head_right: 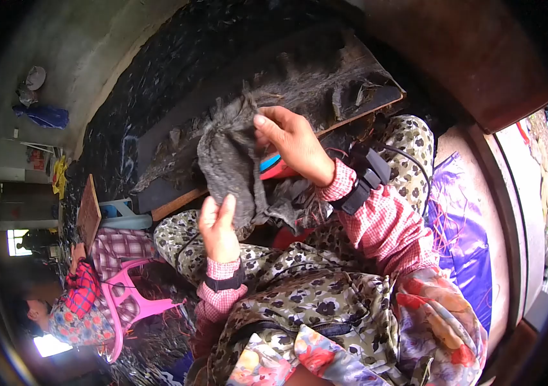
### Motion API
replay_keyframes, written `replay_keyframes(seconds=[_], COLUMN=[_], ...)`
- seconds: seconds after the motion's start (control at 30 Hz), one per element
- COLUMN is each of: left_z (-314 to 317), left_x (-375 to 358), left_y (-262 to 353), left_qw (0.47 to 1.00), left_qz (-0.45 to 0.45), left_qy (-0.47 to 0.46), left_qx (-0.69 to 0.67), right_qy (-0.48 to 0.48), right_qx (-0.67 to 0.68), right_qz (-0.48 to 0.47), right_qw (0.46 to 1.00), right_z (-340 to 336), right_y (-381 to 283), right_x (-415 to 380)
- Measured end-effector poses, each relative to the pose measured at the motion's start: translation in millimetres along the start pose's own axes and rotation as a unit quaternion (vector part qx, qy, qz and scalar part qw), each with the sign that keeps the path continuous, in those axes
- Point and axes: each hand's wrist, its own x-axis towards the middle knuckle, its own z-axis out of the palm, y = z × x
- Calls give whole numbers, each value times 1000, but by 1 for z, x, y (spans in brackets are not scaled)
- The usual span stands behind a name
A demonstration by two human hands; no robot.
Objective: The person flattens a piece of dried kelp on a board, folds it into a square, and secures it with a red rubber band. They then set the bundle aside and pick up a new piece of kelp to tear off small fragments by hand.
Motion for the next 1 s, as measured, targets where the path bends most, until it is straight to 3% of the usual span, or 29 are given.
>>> replay_keyframes(seconds=[0.1,0.17,0.23,0.33,0.43,0.47,0.5,0.6,0.67,0.83,0.9,0.97,1.0], left_z=[13,4,-3,0,15,17,19,20,20,9,-7,-33,-50], left_x=[4,8,10,6,-4,-5,-7,-15,-18,-16,-11,-2,2], left_y=[41,49,52,57,60,56,53,52,56,60,63,67,71], left_qw=[989,982,975,969,970,970,970,982,982,982,978,971,970], left_qz=[46,109,134,144,129,137,138,96,98,79,119,140,129], left_qy=[101,108,124,149,125,131,130,91,89,63,68,113,108], left_qx=[-95,-110,-130,-133,-165,-150,-152,-137,-135,-158,-157,-155,-177], right_qy=[55,6,-91,-112,-102,-117,-125,-123,-88,-53,-11,45,49], right_qx=[-137,-251,-305,-384,-311,-184,-162,-178,-213,-241,-139,124,172], right_qz=[-119,-234,-399,-358,-224,-26,47,31,-88,-78,-45,133,134], right_qw=[982,939,860,844,918,975,978,976,969,966,989,982,975], right_z=[-2,-4,-3,20,29,33,34,30,25,3,-12,-30,-37], right_y=[11,-4,-4,4,19,15,8,27,34,26,48,36,29], right_x=[-14,-36,-47,-60,-59,-62,-59,-52,-47,-33,-18,-4,1])
